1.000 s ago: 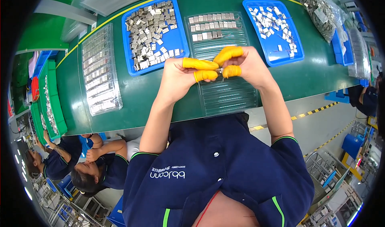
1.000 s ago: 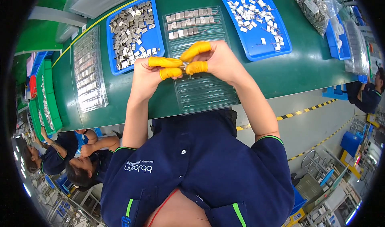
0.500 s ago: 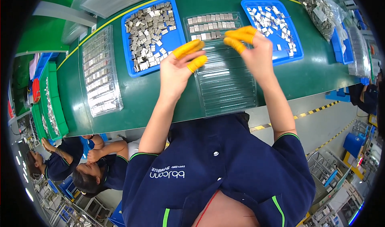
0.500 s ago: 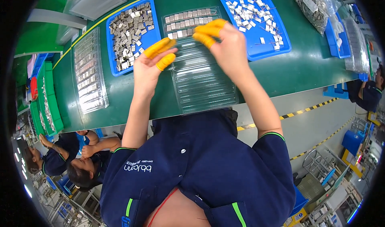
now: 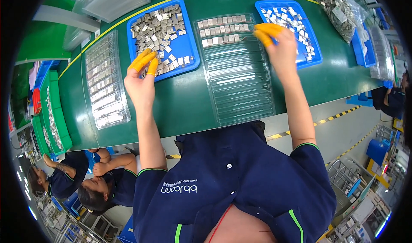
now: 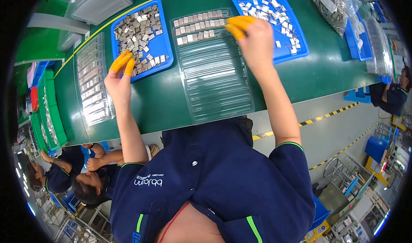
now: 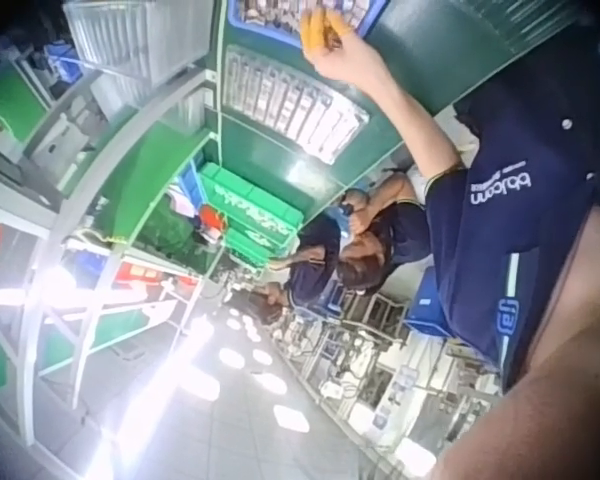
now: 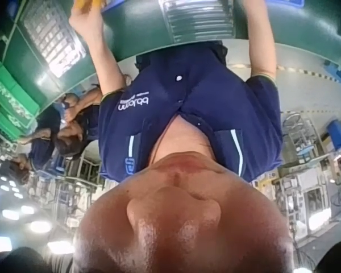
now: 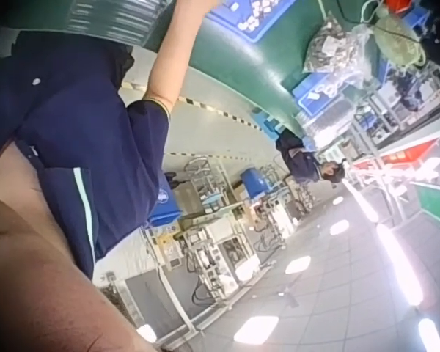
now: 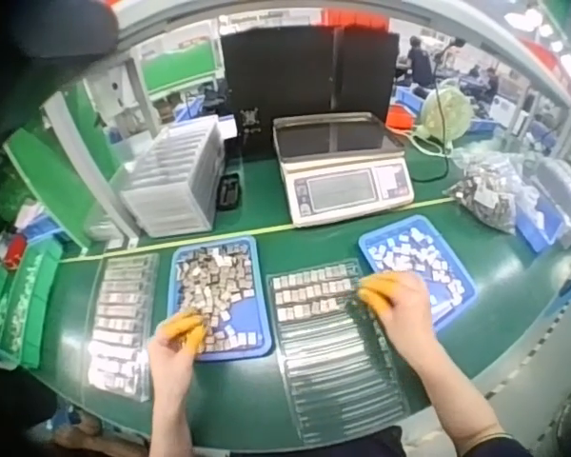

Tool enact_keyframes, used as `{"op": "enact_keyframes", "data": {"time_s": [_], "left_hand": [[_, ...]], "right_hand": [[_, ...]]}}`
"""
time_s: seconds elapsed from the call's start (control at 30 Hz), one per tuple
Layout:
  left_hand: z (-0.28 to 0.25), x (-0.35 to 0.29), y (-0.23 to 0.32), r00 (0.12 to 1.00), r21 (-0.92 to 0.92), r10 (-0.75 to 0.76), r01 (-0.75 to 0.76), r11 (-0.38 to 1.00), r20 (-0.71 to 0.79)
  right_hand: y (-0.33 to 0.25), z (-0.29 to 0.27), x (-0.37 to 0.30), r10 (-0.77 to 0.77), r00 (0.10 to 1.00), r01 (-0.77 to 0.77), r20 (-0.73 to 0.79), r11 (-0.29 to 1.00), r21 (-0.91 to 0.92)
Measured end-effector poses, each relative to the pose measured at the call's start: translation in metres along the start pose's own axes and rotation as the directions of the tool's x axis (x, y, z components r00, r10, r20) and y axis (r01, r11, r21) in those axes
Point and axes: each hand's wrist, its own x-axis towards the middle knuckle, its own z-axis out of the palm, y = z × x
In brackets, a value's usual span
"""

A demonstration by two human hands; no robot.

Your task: Manually assemble small electronic components into plastic trays.

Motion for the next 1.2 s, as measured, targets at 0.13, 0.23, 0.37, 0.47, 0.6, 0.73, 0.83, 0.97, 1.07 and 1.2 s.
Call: {"op": "enact_keyframes", "data": {"time_s": [0.13, 0.23, 0.37, 0.47, 0.6, 0.73, 0.83, 0.97, 1.07, 1.2], "left_hand": [[-0.007, 0.003, 0.011, 0.985, 0.439, 0.163, -0.174, 0.881, 0.062], [-0.002, 0.008, 0.014, 0.967, 0.628, 0.213, -0.251, 0.737, 0.137], [0.009, 0.02, 0.016, 0.947, 0.736, 0.246, -0.314, 0.6, 0.204], [0.015, 0.026, 0.008, 0.961, 0.785, 0.186, -0.276, 0.555, 0.206], [0.021, 0.033, 0.007, 0.941, 0.774, 0.184, -0.339, 0.534, 0.285], [0.023, 0.035, 0.003, 0.845, 0.727, 0.35, -0.53, 0.437, 0.405], [0.023, 0.034, 0.009, 0.838, 0.773, 0.334, -0.534, 0.341, 0.432], [0.021, 0.034, 0.019, 0.935, 0.8, 0.225, -0.353, 0.485, 0.275], [0.016, 0.031, 0.02, 0.975, 0.307, -0.164, 0.111, 0.945, 0.151], [0.025, 0.013, 0.027, 0.975, 0.018, -0.174, 0.174, 0.985, 0.135]], "right_hand": [[0.024, -0.055, -0.009, 0.607, 0.795, -0.55, 0.019, 0.733, -0.399], [0.034, -0.068, -0.021, 0.729, 0.678, -0.609, 0.097, 0.631, -0.48], [0.035, -0.062, -0.021, 0.763, 0.633, -0.634, 0.134, 0.61, -0.476], [0.027, -0.06, -0.018, 0.738, 0.659, -0.636, 0.142, 0.648, -0.419], [0.036, -0.06, -0.027, 0.715, 0.691, -0.667, 0.104, 0.686, -0.29], [0.043, -0.063, -0.031, 0.687, 0.726, -0.681, 0.041, 0.726, -0.094], [0.046, -0.064, -0.033, 0.675, 0.737, -0.676, 0.034, 0.737, 0.013], [0.035, -0.062, -0.031, 0.625, 0.778, -0.607, -0.057, 0.772, 0.188], [0.009, -0.057, -0.025, 0.649, 0.761, -0.556, -0.021, 0.669, 0.493], [-0.035, -0.04, -0.024, 0.554, 0.798, -0.563, 0.237, 0.545, 0.622]]}}
